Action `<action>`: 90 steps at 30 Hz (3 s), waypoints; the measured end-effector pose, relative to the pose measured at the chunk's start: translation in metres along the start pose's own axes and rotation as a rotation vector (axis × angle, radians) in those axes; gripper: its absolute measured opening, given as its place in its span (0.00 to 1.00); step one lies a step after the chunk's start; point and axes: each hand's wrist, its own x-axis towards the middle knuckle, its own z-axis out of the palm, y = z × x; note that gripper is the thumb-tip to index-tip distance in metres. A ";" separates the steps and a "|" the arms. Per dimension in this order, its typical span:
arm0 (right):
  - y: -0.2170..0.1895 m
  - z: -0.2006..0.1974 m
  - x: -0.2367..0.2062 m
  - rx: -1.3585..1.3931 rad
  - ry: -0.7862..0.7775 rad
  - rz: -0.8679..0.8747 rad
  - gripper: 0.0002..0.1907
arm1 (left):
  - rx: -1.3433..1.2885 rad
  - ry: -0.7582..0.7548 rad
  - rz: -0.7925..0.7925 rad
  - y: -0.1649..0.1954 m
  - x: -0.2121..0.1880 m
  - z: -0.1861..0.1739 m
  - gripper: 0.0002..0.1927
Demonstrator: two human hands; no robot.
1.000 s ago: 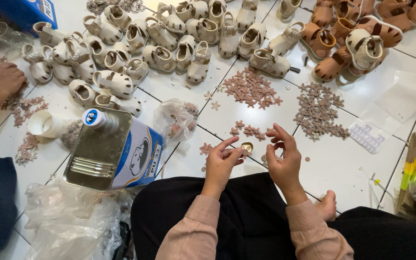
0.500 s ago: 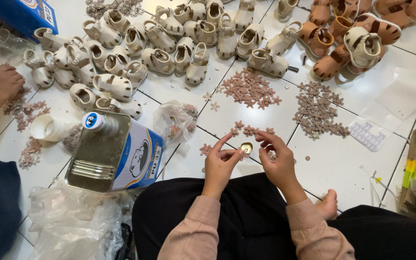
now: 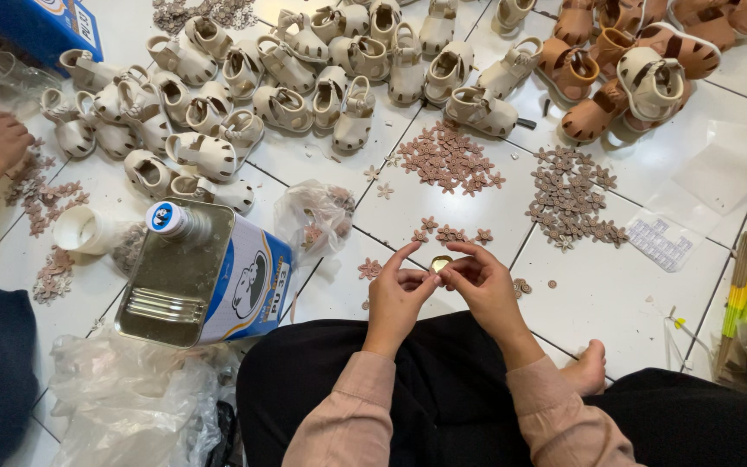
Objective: The person sits on the floor and repeatedly picks up small flower-shaped shoe decorations, presses them into a small metal cap, and places them down. The person handles the decorations one at a time in a repetitive cycle.
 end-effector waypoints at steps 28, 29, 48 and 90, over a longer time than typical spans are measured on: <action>0.012 -0.045 0.015 -0.861 0.243 -0.047 0.18 | 0.909 0.348 -0.064 -0.021 0.055 -0.032 0.05; 0.014 -0.039 0.013 -0.894 0.197 -0.126 0.17 | 0.907 0.343 -0.082 -0.022 0.056 -0.031 0.05; 0.027 0.000 0.009 -1.256 0.044 -0.334 0.20 | 0.003 0.191 -0.139 -0.017 0.051 -0.026 0.10; -0.021 0.009 -0.012 -0.313 -0.068 -0.143 0.26 | -0.423 0.006 -0.090 -0.028 0.022 -0.005 0.25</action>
